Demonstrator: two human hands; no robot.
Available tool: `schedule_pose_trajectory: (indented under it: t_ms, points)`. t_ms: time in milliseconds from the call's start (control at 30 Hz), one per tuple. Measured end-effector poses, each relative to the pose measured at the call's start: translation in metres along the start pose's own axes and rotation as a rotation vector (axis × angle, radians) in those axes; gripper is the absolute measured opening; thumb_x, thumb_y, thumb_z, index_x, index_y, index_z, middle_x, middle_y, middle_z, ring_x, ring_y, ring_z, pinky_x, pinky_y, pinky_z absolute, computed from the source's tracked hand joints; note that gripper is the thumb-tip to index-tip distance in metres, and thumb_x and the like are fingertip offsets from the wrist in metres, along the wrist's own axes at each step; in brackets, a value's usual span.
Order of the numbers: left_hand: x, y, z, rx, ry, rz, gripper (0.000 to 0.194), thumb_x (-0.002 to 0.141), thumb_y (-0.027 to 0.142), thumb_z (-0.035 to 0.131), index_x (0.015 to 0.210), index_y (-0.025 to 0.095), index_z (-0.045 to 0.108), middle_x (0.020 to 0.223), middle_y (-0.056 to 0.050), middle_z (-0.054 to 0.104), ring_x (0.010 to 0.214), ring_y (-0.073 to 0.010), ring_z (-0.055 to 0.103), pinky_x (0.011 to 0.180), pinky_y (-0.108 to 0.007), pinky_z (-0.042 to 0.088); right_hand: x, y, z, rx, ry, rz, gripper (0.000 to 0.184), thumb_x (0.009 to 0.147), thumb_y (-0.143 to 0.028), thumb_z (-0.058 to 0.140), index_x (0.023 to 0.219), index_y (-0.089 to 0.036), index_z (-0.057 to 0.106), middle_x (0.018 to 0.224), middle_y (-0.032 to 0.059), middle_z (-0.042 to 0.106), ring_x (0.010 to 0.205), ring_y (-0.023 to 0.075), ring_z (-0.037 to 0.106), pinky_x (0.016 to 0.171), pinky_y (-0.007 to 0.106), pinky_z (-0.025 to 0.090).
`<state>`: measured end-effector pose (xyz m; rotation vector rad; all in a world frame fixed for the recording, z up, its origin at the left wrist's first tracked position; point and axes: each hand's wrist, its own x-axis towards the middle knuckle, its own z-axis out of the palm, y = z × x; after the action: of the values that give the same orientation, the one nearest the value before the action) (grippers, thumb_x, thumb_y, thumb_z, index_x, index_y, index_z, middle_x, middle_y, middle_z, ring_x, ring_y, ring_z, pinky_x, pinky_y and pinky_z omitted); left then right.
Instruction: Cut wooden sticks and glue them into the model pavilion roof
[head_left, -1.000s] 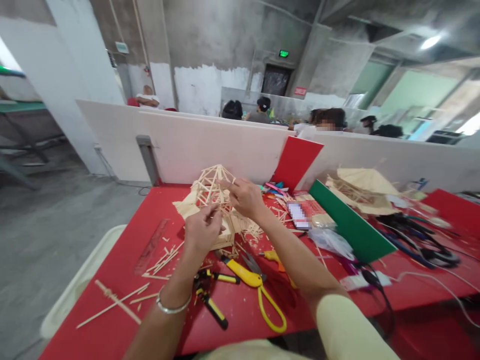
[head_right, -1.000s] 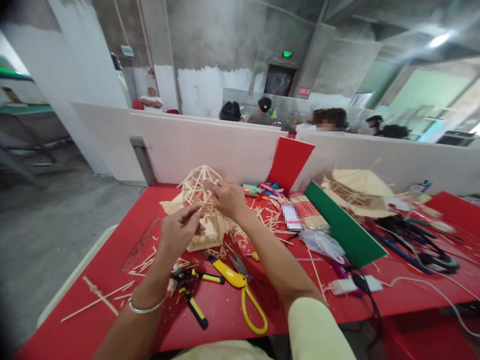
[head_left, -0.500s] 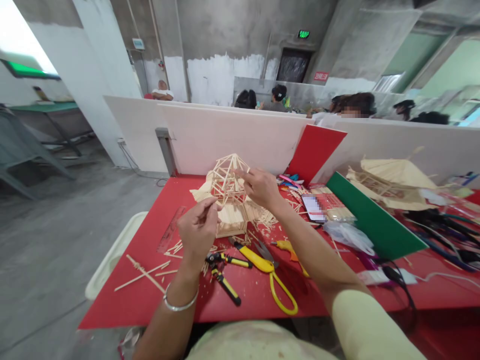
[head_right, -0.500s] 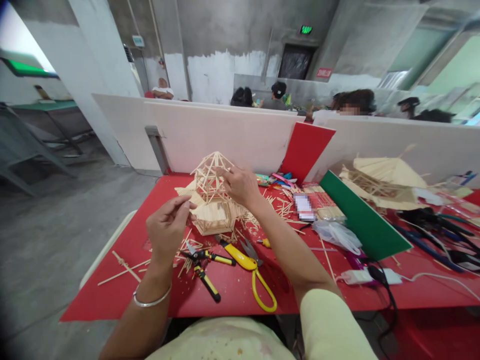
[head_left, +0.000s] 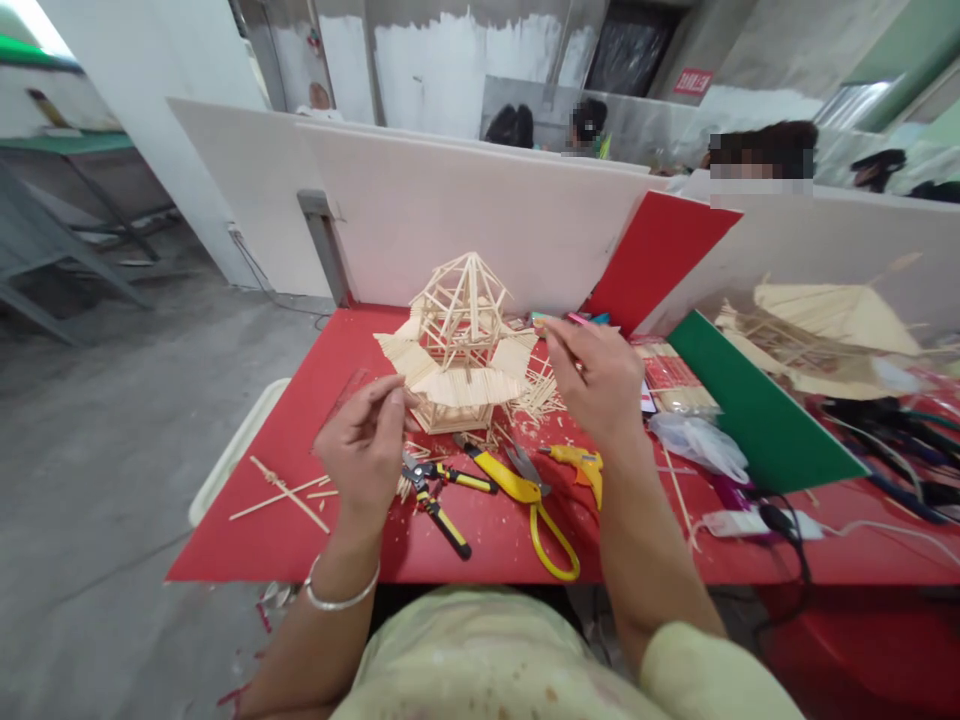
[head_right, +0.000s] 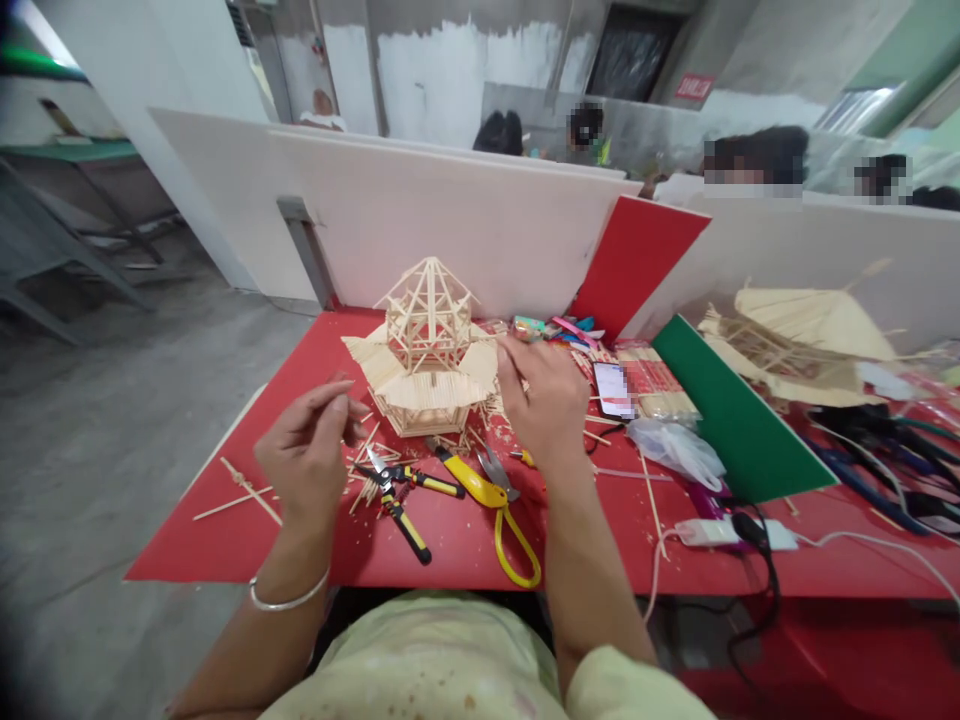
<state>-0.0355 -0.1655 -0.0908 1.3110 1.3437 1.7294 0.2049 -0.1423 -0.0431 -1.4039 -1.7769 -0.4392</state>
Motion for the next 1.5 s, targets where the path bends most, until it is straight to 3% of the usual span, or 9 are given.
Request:
schedule_pose_trajectory:
  t_ms: [100, 200, 367, 633, 833, 967, 1133, 1500]
  points:
    - [-0.018, -0.023, 0.016, -0.068, -0.018, -0.002, 0.029, 0.087, 0.032, 0.059, 0.111, 0.02, 0.068, 0.081, -0.003, 0.071, 0.056, -0.0112, 0.061, 0.058, -0.026, 0.054, -0.033, -0.025, -0.006, 0.183, 0.107, 0.086, 0.028, 0.096, -0.032, 0.046, 0.111, -0.028, 0.07, 0.091, 0.0053, 0.071, 0.084, 0.0198, 0.065, 0.074, 0.034, 0.05]
    - [-0.035, -0.041, 0.038, -0.092, 0.014, 0.001, 0.027, 0.09, 0.035, 0.055, 0.109, 0.02, 0.067, 0.077, -0.002, 0.068, 0.057, -0.0117, 0.061, 0.057, -0.025, 0.053, -0.057, -0.045, 0.008, 0.312, 0.12, 0.126, 0.023, 0.095, -0.029, 0.05, 0.104, -0.025, 0.072, 0.087, 0.0046, 0.073, 0.078, 0.0181, 0.067, 0.071, 0.032, 0.052]
    - [-0.046, -0.059, 0.057, -0.063, 0.044, 0.047, 0.025, 0.092, 0.035, 0.053, 0.108, 0.02, 0.066, 0.079, -0.003, 0.067, 0.058, -0.012, 0.06, 0.061, -0.027, 0.054, -0.079, -0.046, 0.037, 0.36, 0.055, 0.125, 0.024, 0.094, -0.022, 0.051, 0.109, -0.022, 0.07, 0.094, 0.0058, 0.074, 0.085, 0.0194, 0.067, 0.078, 0.034, 0.052]
    - [-0.049, -0.077, 0.061, -0.013, 0.056, 0.091, 0.022, 0.093, 0.029, 0.053, 0.109, 0.02, 0.066, 0.079, -0.002, 0.066, 0.061, -0.0132, 0.062, 0.062, -0.027, 0.054, -0.094, -0.033, 0.049, 0.378, -0.005, 0.126, 0.024, 0.093, -0.02, 0.053, 0.111, -0.021, 0.069, 0.09, 0.0056, 0.073, 0.081, 0.0189, 0.066, 0.077, 0.033, 0.051]
    - [-0.049, -0.087, 0.061, -0.038, 0.081, 0.231, 0.021, 0.091, 0.025, 0.057, 0.107, 0.02, 0.069, 0.078, -0.002, 0.069, 0.062, -0.0125, 0.064, 0.063, -0.027, 0.055, -0.085, -0.044, 0.048, 0.372, 0.001, 0.09, 0.022, 0.094, -0.02, 0.052, 0.106, -0.02, 0.07, 0.088, 0.0058, 0.075, 0.078, 0.0176, 0.067, 0.074, 0.03, 0.052]
    - [-0.05, -0.094, 0.062, -0.011, 0.111, 0.291, 0.021, 0.089, 0.023, 0.06, 0.106, 0.018, 0.071, 0.077, -0.002, 0.071, 0.062, -0.0123, 0.065, 0.062, -0.026, 0.055, -0.087, -0.053, 0.052, 0.373, -0.037, 0.055, 0.022, 0.094, -0.02, 0.051, 0.106, -0.02, 0.07, 0.092, 0.0058, 0.076, 0.085, 0.0177, 0.068, 0.081, 0.031, 0.052]
    - [-0.053, -0.099, 0.064, 0.058, 0.053, 0.31, 0.019, 0.088, 0.022, 0.06, 0.101, 0.018, 0.073, 0.093, -0.006, 0.075, 0.085, -0.0186, 0.071, 0.082, -0.034, 0.056, -0.098, -0.056, 0.062, 0.348, -0.145, 0.06, 0.022, 0.094, -0.02, 0.051, 0.107, -0.018, 0.068, 0.103, 0.0064, 0.075, 0.094, 0.0179, 0.067, 0.088, 0.031, 0.05]
    - [-0.057, -0.098, 0.068, 0.031, -0.07, 0.285, 0.019, 0.088, 0.02, 0.059, 0.1, 0.018, 0.073, 0.093, -0.006, 0.075, 0.085, -0.018, 0.07, 0.082, -0.033, 0.055, -0.106, -0.049, 0.058, 0.135, -0.315, 0.098, 0.028, 0.098, -0.027, 0.043, 0.104, -0.02, 0.069, 0.095, 0.0056, 0.073, 0.089, 0.0181, 0.063, 0.083, 0.029, 0.043]
